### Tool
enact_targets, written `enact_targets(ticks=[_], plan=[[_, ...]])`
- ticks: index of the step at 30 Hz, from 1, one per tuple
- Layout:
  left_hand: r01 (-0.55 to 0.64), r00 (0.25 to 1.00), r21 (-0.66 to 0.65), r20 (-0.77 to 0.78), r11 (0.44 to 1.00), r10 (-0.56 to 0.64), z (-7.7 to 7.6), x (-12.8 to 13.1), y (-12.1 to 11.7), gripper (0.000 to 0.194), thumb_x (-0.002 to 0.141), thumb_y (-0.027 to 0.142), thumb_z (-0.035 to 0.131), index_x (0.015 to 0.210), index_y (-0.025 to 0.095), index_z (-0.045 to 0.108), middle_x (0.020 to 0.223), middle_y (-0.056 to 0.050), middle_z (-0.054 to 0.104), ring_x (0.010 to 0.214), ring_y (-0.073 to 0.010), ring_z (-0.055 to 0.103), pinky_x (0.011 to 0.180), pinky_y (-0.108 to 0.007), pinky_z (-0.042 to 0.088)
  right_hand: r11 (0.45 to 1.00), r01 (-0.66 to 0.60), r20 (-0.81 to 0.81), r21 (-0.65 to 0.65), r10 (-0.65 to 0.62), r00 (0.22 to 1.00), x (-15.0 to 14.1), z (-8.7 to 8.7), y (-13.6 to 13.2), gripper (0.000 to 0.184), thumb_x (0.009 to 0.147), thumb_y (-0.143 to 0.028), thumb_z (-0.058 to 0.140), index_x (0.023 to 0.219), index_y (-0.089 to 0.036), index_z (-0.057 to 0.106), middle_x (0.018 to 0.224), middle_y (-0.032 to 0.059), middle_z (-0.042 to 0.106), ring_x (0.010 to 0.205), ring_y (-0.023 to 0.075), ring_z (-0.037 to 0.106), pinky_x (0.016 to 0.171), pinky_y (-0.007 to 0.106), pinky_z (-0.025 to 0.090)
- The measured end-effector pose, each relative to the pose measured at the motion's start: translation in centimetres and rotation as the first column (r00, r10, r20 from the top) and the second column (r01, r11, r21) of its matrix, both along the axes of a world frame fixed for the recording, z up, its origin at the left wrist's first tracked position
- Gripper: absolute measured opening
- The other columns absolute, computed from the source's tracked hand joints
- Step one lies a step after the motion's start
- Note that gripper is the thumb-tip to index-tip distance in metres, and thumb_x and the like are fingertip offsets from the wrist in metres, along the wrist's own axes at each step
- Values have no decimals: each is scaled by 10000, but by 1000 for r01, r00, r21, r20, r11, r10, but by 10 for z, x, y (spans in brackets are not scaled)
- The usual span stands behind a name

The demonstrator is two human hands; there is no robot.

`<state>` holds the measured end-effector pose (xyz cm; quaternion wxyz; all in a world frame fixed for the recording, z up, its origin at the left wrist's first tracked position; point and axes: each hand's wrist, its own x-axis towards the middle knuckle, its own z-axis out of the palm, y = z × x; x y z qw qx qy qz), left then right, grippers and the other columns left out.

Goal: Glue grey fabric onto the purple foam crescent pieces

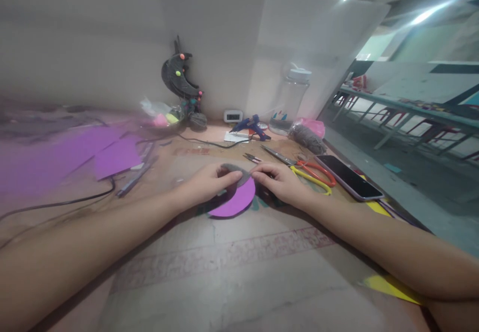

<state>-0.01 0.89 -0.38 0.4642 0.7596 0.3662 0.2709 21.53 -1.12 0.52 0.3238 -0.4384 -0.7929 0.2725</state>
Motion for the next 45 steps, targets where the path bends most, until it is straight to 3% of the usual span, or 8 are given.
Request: enact_targets(ticks=[5, 10, 19, 31, 36, 41, 45], plan=[[40, 999, -18, -4, 999, -40, -2, -1, 0, 356, 877, 479, 508, 716, 166, 559, 637, 14, 555, 540, -102, 490, 476, -214, 349, 999, 30, 13, 31, -30, 999, -1, 0, -1, 224, 903, -319, 529, 808, -173, 670, 630, -11, 592, 600, 128, 552, 608, 250, 415], [90, 995, -34, -33, 995, -91, -3, -2, 1, 371, 888, 498, 474, 745, 171, 571, 596, 12, 551, 507, -109, 486, 471, -225, 357, 990, 14, 88, 143, -27, 996, 0, 2, -2, 194, 899, -286, 542, 806, -178, 672, 736, 10, 646, 696, 138, 582, 670, 252, 429], [133, 988, 52, -85, 990, -129, 0, -1, 0, 355, 897, 463, 466, 749, 165, 589, 636, -12, 600, 541, -119, 519, 498, -234, 383, 984, -15, 99, 179, -3, 995, 0, 0, -2, 184, 907, -262, 534, 819, -175, 670, 804, 22, 677, 746, 141, 599, 704, 250, 439], [8, 1000, -36, 6, 999, -8, -1, 1, -3, 358, 874, 493, 495, 722, 173, 545, 631, 9, 566, 526, -109, 502, 472, -223, 364, 996, 81, 25, 32, -81, 996, -2, -3, 1, 203, 910, -302, 506, 870, -177, 662, 608, -23, 577, 616, 132, 562, 620, 249, 423], [4, 999, -17, 44, 1000, -3, -1, 1, -3, 350, 868, 486, 503, 729, 170, 562, 629, 14, 563, 543, -110, 494, 504, -229, 371, 994, 96, 14, 51, -97, 995, 0, -5, 3, 238, 915, -314, 483, 915, -178, 679, 684, -2, 610, 653, 142, 575, 626, 259, 429], [-24, 998, -11, 57, 1000, 24, -5, 0, 2, 348, 868, 487, 506, 743, 169, 576, 640, 4, 581, 558, -121, 508, 523, -242, 383, 988, 138, -85, 67, -132, 988, 1, -7, 3, 279, 934, -328, 441, 1081, -182, 627, 863, 32, 638, 660, 129, 554, 621, 262, 440], [-53, 997, -15, 53, 998, 54, -5, 0, 3, 364, 867, 490, 508, 723, 164, 580, 641, -8, 600, 560, -124, 516, 532, -249, 385, 961, 229, -153, 155, -206, 967, 2, -9, 4, 170, 910, -317, 500, 1000, -186, 560, 838, 20, 590, 672, 134, 519, 621, 263, 425]])
